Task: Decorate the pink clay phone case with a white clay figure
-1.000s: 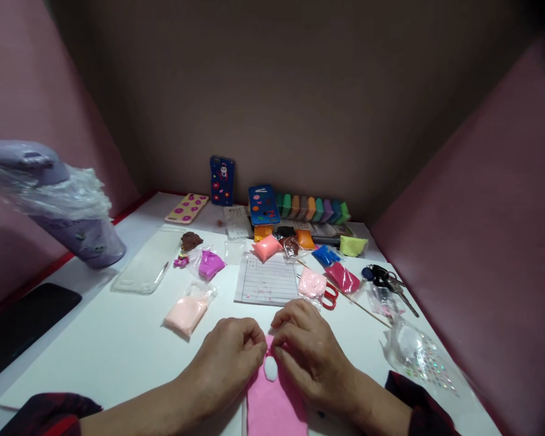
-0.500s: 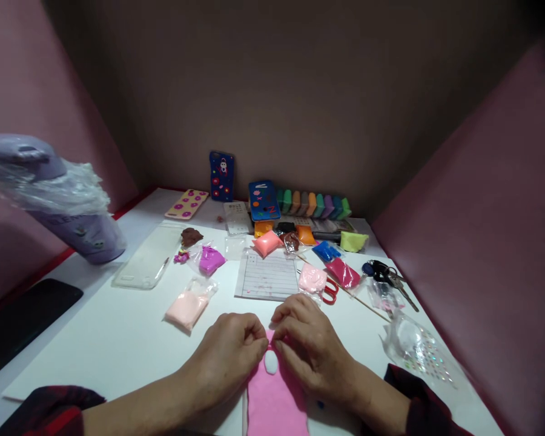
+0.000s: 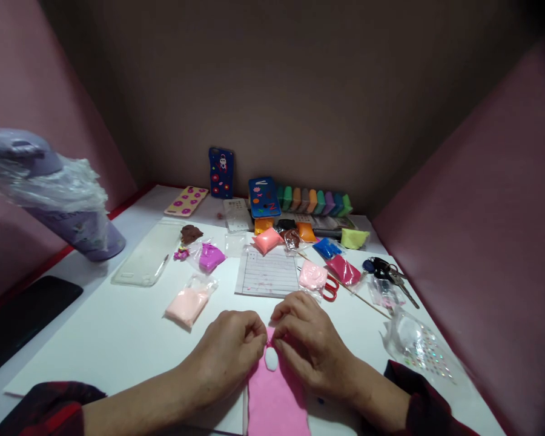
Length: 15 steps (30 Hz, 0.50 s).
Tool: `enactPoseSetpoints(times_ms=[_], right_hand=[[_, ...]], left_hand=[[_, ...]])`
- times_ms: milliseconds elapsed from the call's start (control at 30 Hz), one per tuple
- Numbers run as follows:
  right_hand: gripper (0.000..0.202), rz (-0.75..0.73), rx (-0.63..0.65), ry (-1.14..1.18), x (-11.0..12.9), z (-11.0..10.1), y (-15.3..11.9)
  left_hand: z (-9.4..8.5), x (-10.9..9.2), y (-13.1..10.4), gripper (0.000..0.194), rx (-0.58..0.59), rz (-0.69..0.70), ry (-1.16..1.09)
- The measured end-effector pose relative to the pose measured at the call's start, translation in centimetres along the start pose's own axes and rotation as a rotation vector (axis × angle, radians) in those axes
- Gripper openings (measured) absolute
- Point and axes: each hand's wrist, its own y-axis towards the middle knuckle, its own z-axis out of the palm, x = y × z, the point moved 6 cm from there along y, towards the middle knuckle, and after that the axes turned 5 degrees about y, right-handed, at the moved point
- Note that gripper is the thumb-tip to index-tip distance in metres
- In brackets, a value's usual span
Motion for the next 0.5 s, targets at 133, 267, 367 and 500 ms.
enactPoseSetpoints(times_ms=[133, 267, 367, 500], right_hand=[[0.016, 0.0, 0.006, 0.002, 0.05, 0.01, 0.04], [0.014, -0.011, 0.008, -0.01, 0.15, -0.01, 0.09], [0.015, -0.015, 0.01, -0.017, 0.15, 0.01, 0.12], [0.015, -0.026, 0.02, -0.023, 0.18, 0.07, 0.12]], left_hand=[[-0.01, 0.02, -0.04, 0.017, -0.003, 0.005, -0.004], [-0.02, 0.09, -0.02, 0.017, 0.002, 0.007, 0.002], [-0.07, 0.2, 0.03, 0.015, -0.008, 0.0, 0.004], [-0.11, 0.13, 0.04, 0.016, -0.02, 0.014, -0.003]])
